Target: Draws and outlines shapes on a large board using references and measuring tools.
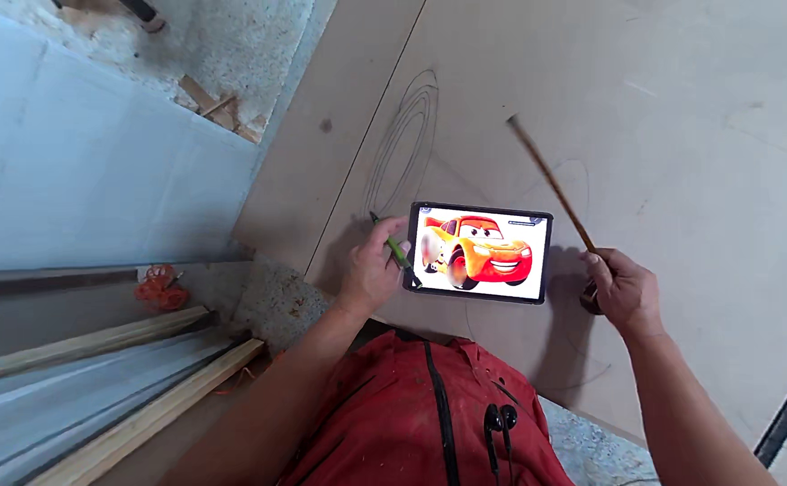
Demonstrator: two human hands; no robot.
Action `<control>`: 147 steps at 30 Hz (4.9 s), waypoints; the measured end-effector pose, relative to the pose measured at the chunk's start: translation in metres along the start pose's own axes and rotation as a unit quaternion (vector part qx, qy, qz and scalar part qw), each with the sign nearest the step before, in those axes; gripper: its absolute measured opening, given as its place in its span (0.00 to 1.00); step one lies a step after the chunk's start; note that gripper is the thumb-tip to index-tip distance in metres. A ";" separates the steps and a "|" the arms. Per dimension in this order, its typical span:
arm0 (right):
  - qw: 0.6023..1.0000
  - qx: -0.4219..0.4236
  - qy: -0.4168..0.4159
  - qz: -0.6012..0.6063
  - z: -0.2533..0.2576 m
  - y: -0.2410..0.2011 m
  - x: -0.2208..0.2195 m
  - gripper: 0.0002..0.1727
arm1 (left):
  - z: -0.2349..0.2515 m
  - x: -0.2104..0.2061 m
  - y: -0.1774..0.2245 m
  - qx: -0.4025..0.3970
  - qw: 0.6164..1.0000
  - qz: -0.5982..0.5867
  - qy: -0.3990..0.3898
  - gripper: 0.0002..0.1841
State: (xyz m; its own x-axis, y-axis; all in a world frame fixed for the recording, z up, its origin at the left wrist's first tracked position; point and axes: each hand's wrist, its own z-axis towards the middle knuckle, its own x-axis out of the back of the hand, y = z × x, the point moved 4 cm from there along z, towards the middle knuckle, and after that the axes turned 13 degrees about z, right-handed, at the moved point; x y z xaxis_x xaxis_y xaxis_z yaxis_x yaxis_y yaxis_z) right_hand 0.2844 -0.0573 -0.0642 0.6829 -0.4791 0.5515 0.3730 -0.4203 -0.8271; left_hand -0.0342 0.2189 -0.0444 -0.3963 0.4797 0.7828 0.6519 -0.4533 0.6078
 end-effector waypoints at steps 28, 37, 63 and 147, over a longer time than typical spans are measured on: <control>0.935 -0.209 0.286 -0.029 -0.150 -0.139 -0.278 0.20 | 0.065 0.028 -0.145 -0.464 0.853 0.184 -0.148 0.22; 0.931 -0.246 0.265 -0.057 -0.148 -0.142 -0.278 0.21 | 0.067 0.026 -0.148 -0.486 0.849 0.160 -0.132 0.23; 0.936 -0.238 0.241 -0.093 -0.123 -0.150 -0.284 0.18 | 0.068 0.024 -0.151 -0.492 0.846 0.154 -0.132 0.23; 0.943 -0.279 0.160 -0.082 -0.116 -0.152 -0.275 0.18 | 0.068 0.025 -0.151 -0.487 0.846 0.159 -0.145 0.23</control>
State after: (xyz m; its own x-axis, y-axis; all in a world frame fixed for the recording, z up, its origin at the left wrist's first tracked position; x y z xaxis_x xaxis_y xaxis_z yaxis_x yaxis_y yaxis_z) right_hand -0.0328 0.0493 -0.0772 0.3874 -0.5421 0.7457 0.0080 -0.8068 -0.5908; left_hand -0.0987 0.3504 -0.1254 -0.0334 0.3180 0.9475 -0.2035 -0.9303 0.3051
